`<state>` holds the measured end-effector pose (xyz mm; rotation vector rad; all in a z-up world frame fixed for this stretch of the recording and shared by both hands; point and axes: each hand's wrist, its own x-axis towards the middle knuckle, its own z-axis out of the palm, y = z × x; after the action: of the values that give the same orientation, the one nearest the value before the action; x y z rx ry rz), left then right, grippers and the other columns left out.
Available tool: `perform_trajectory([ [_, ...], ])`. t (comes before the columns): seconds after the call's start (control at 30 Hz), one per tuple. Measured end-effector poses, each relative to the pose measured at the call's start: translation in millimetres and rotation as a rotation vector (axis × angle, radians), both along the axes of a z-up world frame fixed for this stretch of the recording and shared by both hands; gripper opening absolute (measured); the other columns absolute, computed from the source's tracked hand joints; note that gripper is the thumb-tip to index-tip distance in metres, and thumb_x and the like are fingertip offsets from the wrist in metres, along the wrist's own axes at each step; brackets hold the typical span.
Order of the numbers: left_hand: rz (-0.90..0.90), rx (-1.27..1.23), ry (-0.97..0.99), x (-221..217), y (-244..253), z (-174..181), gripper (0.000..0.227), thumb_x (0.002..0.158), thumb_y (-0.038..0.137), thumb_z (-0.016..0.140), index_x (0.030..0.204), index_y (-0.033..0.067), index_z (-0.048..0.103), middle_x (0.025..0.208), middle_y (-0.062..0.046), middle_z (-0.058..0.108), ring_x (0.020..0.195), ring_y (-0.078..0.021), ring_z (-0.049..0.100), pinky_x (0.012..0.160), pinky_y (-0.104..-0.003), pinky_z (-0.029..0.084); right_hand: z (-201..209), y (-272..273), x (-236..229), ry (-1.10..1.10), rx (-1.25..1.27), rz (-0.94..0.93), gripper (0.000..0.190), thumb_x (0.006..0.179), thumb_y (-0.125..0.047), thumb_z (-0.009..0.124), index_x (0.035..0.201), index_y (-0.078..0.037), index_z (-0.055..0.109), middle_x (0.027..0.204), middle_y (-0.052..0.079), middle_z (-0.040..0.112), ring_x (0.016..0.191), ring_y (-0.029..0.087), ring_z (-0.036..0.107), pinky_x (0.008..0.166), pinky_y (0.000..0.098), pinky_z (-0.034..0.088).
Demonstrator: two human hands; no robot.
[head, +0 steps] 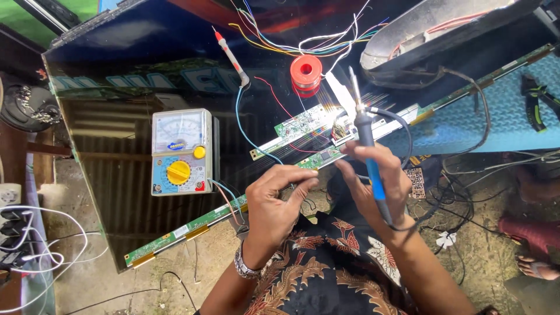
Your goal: Soldering colored wires onto a circuit board during a television repair
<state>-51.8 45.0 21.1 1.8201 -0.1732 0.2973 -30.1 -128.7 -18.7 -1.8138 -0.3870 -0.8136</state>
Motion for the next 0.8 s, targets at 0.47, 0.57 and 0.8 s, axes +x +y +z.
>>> perform_trajectory([
  [0.47,0.027,0.106,0.008,11.5,-5.1,-9.1,0.003,0.09,0.011,0.079,0.09,0.0082,0.079,0.079,-0.011,0.075,0.072,-0.0267,0.076,0.067,-0.034,0.06,3.7,6.9,5.0,-0.026,0.069,0.211,0.026,0.081,0.005,0.084,0.101,-0.006,0.072,0.094,0.014,0.077,0.078,0.032,0.074,0.07,0.0404,0.062],
  [0.57,0.015,0.142,-0.005,12.8,-5.6,-9.6,0.004,0.09,0.013,0.078,0.09,0.0096,0.078,0.08,-0.01,0.073,0.066,-0.0226,0.07,0.065,-0.034,0.058,-10.1,-3.6,4.5,-0.006,0.046,0.243,0.02,0.082,0.003,0.082,0.098,-0.007,0.074,0.093,0.012,0.079,0.081,0.033,0.075,0.074,0.0409,0.062],
  [0.8,0.001,0.123,-0.024,9.9,-6.2,-8.4,0.001,0.091,0.012,0.077,0.091,0.013,0.079,0.078,-0.005,0.071,0.059,-0.0162,0.06,0.057,-0.03,0.052,-15.1,-2.9,3.6,0.102,0.238,0.28,0.017,0.086,0.01,0.076,0.097,-0.001,0.068,0.084,0.012,0.077,0.074,0.02,0.075,0.068,0.035,0.061],
])
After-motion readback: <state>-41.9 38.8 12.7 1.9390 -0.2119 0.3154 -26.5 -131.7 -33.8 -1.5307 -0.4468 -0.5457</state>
